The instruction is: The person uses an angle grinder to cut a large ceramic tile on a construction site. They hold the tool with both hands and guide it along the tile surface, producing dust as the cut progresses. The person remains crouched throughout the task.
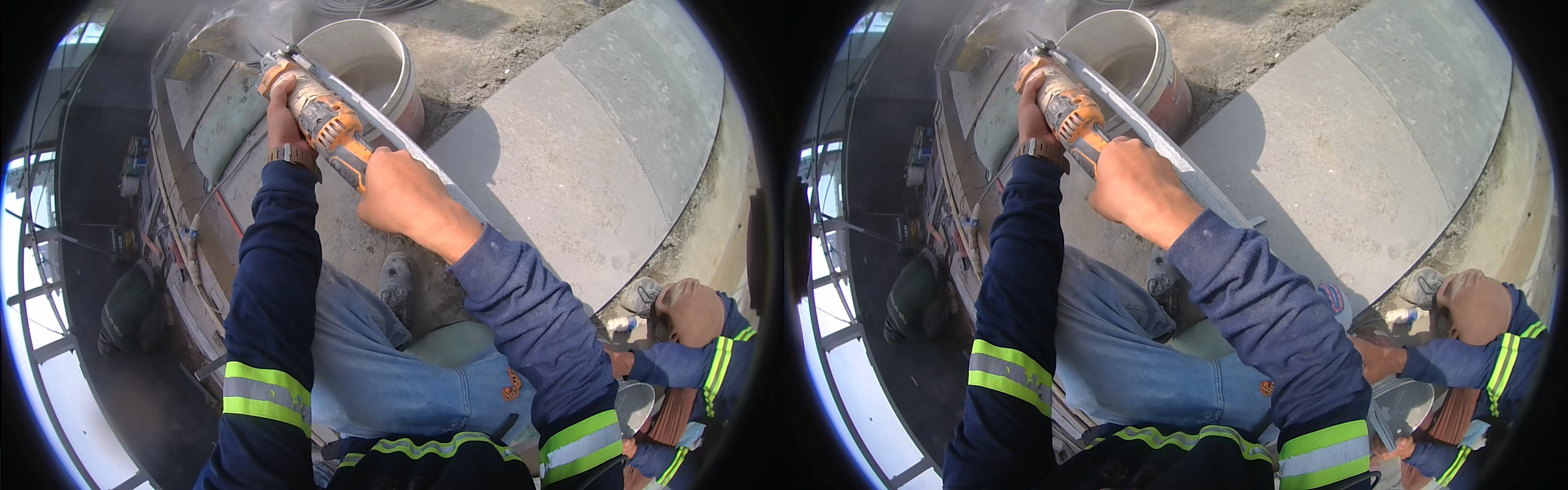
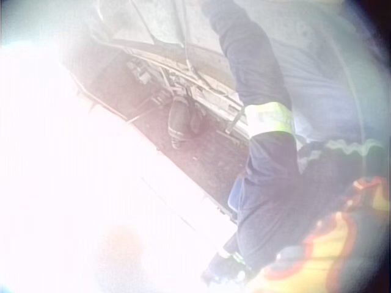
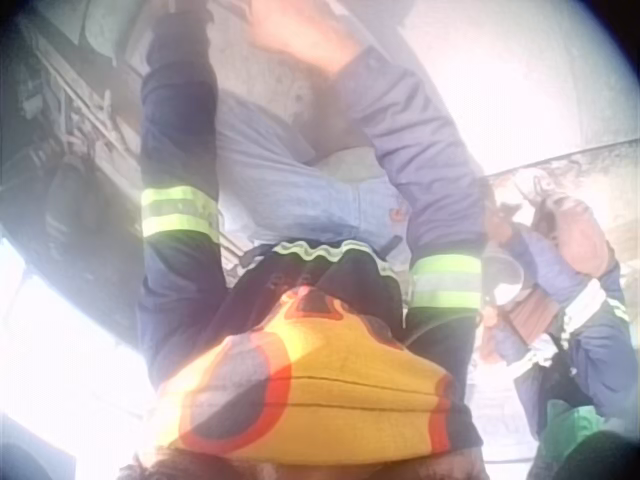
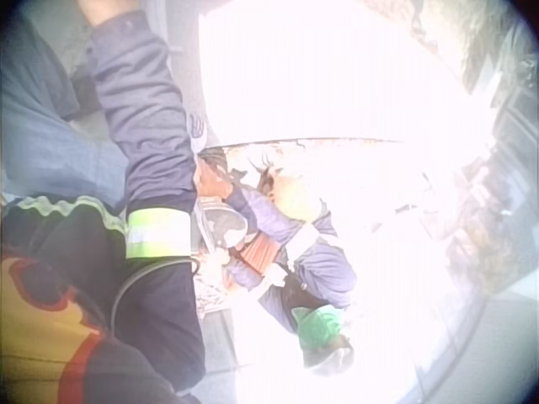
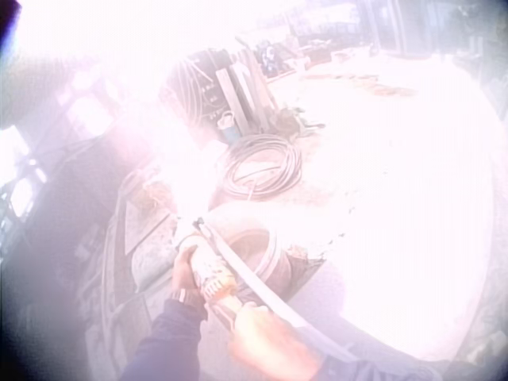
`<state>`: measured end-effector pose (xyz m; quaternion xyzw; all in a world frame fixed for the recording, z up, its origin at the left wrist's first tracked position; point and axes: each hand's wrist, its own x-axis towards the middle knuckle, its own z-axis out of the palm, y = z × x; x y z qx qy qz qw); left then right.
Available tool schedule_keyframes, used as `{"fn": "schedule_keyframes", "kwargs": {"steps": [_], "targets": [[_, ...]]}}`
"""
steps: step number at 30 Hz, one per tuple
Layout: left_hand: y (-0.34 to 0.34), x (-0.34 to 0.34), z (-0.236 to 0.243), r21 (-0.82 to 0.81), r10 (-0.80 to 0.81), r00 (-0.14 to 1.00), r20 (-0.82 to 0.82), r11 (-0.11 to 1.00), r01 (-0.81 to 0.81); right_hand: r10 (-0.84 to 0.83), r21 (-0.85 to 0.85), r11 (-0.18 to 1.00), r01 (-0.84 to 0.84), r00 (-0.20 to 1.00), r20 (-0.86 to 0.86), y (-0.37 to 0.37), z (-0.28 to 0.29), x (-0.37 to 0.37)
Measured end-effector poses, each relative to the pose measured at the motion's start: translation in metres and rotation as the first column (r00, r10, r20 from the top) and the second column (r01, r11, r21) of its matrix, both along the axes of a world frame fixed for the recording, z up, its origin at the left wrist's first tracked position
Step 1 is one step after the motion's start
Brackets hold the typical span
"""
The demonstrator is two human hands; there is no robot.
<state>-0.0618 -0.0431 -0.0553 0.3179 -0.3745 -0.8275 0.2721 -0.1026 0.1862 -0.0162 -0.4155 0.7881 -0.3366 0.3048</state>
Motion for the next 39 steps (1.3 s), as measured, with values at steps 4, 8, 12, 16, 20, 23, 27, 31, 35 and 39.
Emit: {"fn": "schedule_keyframes", "kwargs": {"steps": [4, 8, 12, 16, 20, 23, 27, 31, 35, 39], "targets": [[-0.004, 0.0, 0.0, -0.003, 0.006, 1.0, -0.01, 1.0, -0.006, 0.02, -0.021, 1.0, -0.02, 1.0, -0.002, -0.002, 0.001, 0.0], [-0.001, -0.001, -0.001, -0.013, 0.003, 1.0, 0.006, 1.0, -0.003, 0.019, 0.008, 1.0, -0.019, 1.0, 0.004, -0.005, -0.004, -0.001], [-0.008, 0.0, -0.003, -0.021, -0.03, 0.999, -0.019, 0.999, 0.029, 0.022, -0.006, 1.0, -0.022, 1.0, 0.001, -0.007, -0.002, -0.002], [-0.008, -0.001, -0.005, -0.013, 0.003, 1.0, -0.019, 1.0, -0.003, 0.022, 0.021, 1.0, -0.022, 1.0, 0.004, -0.01, -0.005, -0.002], [-0.011, 0.0, -0.005, -0.018, 0.017, 1.0, -0.011, 1.0, -0.017, 0.026, 0.001, 1.0, -0.026, 1.0, 0.004, -0.013, -0.007, -0.002], [-0.011, -0.002, -0.005, -0.017, 0.017, 1.0, -0.003, 1.0, -0.017, 0.02, -0.002, 1.0, -0.02, 1.0, 0.003, -0.014, -0.008, -0.002], [-0.018, -0.001, -0.009, -0.037, -0.003, 1.0, -0.006, 0.999, 0.002, 0.018, 0.005, 1.0, -0.018, 1.0, 0.009, -0.015, -0.006, -0.002], [-0.022, -0.002, -0.012, -0.033, -0.017, 1.0, -0.005, 0.999, 0.017, 0.012, 0.001, 1.0, -0.012, 1.0, 0.008, -0.016, -0.007, -0.003], [-0.024, -0.002, -0.013, -0.029, -0.012, 1.0, -0.003, 1.0, 0.012, 0.013, 0.002, 1.0, -0.013, 1.0, 0.002, -0.02, -0.012, -0.002], [-0.025, -0.002, -0.013, -0.035, 0.0, 1.0, 0.002, 0.999, 0.0, 0.029, 0.008, 1.0, -0.029, 1.0, 0.012, -0.021, -0.01, -0.003]]}}
